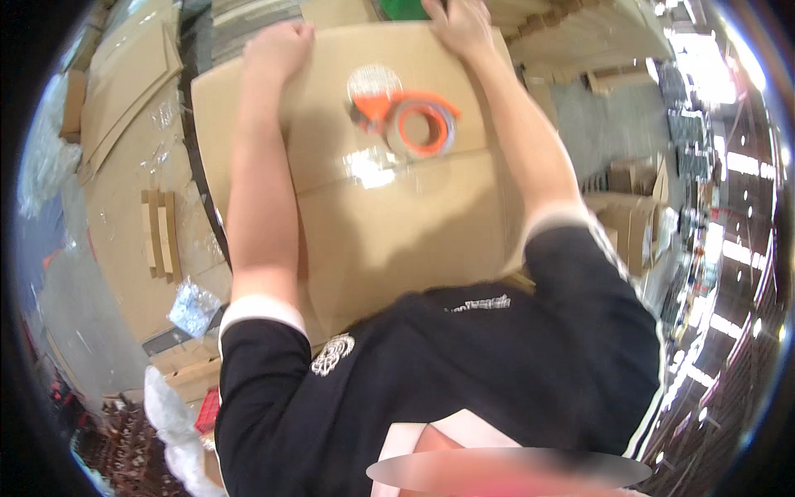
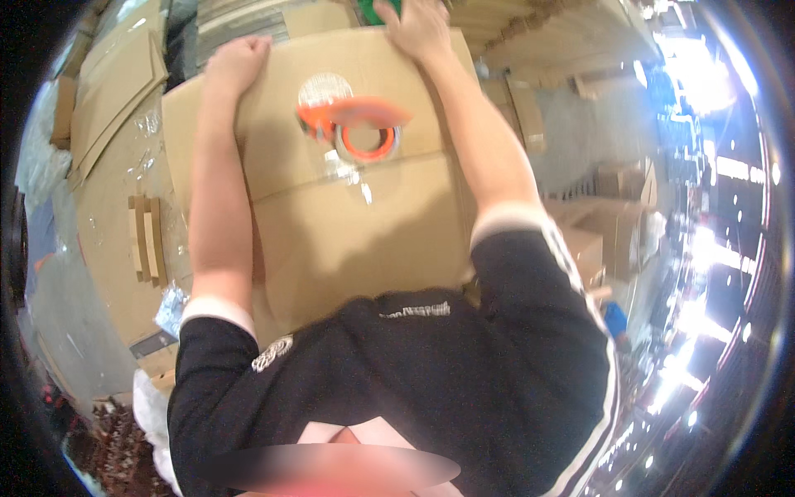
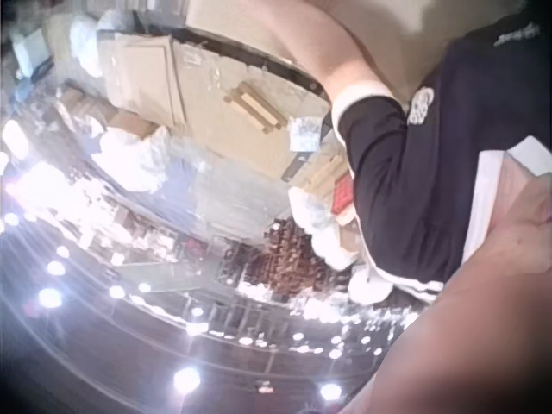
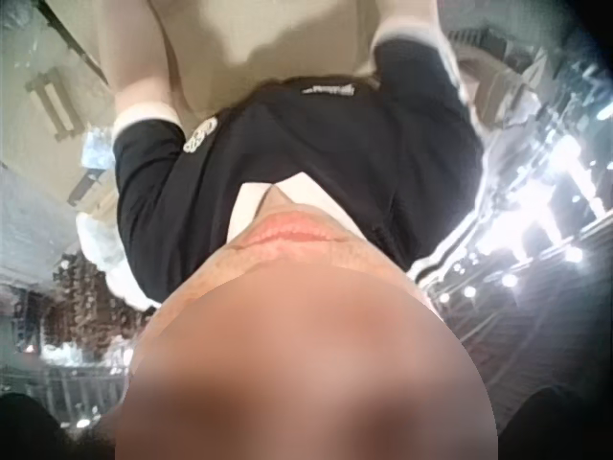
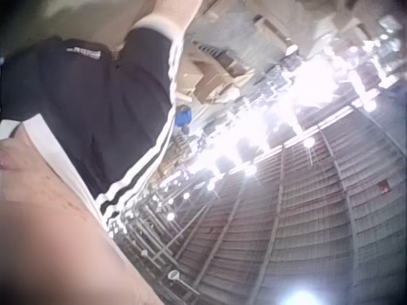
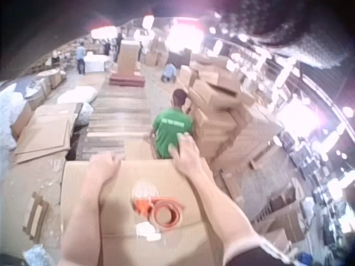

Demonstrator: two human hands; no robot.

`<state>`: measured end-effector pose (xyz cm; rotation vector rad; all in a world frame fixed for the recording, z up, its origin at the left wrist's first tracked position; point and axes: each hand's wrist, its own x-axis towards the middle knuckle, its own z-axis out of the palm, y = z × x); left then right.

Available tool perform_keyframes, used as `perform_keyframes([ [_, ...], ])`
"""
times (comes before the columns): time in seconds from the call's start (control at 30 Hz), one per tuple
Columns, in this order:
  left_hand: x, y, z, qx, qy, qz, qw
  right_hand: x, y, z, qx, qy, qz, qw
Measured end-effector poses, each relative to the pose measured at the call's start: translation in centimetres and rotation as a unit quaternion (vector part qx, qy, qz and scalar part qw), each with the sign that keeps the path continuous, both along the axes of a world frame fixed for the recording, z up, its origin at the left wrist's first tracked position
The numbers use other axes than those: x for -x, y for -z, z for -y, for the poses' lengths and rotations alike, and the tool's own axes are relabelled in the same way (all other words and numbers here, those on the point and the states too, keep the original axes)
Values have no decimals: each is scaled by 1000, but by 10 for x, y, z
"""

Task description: The person uses a handheld tape dispenser to apply packing tape to cardboard boxes on a conveyor. They fold flaps, seal seams, and move boxes along the line while other workers handle boxes in the background.

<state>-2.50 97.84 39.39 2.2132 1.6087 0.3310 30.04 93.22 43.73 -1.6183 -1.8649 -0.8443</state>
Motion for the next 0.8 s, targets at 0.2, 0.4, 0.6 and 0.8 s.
perform_keyframes([
  [0.2,22,11,41,23,-5,-14,1000,-3,41,112,235,-44,-259,936],
  [0.4,57,16,52,-26,-26,47,998,119,-43,189,639,-130,-390,650],
  [0.6,57,-21,71,228,144,531,803,152,-51,201,565,-14,-433,702],
  [0.8,30,-74,126,279,265,575,722,149,-49,233,273,-220,-817,458],
])
